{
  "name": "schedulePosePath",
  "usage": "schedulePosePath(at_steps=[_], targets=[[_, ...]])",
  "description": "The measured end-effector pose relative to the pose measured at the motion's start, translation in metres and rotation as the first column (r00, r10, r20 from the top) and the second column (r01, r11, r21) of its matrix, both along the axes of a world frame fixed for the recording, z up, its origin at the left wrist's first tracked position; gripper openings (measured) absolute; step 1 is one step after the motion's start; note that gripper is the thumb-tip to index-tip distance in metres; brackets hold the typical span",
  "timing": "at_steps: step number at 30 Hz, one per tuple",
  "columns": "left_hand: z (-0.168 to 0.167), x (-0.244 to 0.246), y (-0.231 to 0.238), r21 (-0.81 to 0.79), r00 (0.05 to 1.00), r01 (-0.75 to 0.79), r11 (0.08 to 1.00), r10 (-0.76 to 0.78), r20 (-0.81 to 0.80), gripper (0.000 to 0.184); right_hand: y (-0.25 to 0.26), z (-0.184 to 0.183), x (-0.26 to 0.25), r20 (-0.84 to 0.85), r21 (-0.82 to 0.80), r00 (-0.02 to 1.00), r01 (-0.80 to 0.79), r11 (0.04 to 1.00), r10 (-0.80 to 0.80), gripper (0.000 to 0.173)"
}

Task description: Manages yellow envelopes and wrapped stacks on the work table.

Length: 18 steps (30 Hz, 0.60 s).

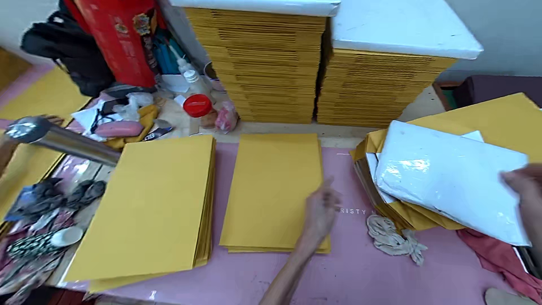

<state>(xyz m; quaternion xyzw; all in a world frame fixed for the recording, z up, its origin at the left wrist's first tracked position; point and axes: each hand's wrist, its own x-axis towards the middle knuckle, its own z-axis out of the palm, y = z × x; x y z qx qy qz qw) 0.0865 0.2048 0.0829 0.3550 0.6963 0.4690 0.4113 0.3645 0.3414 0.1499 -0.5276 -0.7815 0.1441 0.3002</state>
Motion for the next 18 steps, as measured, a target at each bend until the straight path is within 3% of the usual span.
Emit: schedulePosePath(at_steps=[2,3,5,7,9,12,16,18], targets=[[-0.020,-0.050,-0.042,-0.111,0.934,-0.220,0.969,0.176,-0.311,0.043,-0.059,-0.022,-0.053,-0.130,-0.213,0.965,-0.251,0.944,0.227,0.034],[-0.032,-0.074,-0.062,-0.154,0.867,-0.323,0.934,0.227,-0.444,0.044,-0.082,-0.036,-0.078,-0.163,-0.385,0.943,-0.331,0.861,0.289,0.032],[-0.049,-0.109,-0.088,-0.216,0.757,-0.483,0.848,0.281,-0.590,0.050,-0.104,-0.072,-0.118,-0.178,-0.630,0.941,-0.333,0.701,0.288,0.038],[-0.059,-0.127,-0.102,-0.299,0.718,-0.572,0.764,0.289,-0.633,0.053,-0.107,-0.104,-0.143,-0.188,-0.764,0.966,-0.256,0.592,0.176,0.047],[-0.060,-0.136,-0.104,-0.400,0.749,-0.589,0.702,0.289,-0.596,0.056,-0.102,-0.126,-0.161,-0.199,-0.809,0.979,-0.190,0.557,0.045,0.044],[-0.067,-0.139,-0.105,-0.415,0.791,-0.586,0.696,0.381,-0.478,0.051,-0.095,-0.135,-0.174,-0.175,-0.848,0.982,-0.113,0.517,-0.073,0.040],[-0.067,-0.136,-0.111,-0.427,0.834,-0.551,0.717,0.478,-0.275,0.045,-0.082,-0.132,-0.175,-0.095,-0.875,0.992,-0.044,0.482,-0.081,0.039],[-0.065,-0.129,-0.116,-0.465,0.865,-0.496,0.733,0.462,-0.195,0.042,-0.080,-0.136,-0.170,-0.054,-0.857,0.998,-0.026,0.515,-0.041,0.043]])
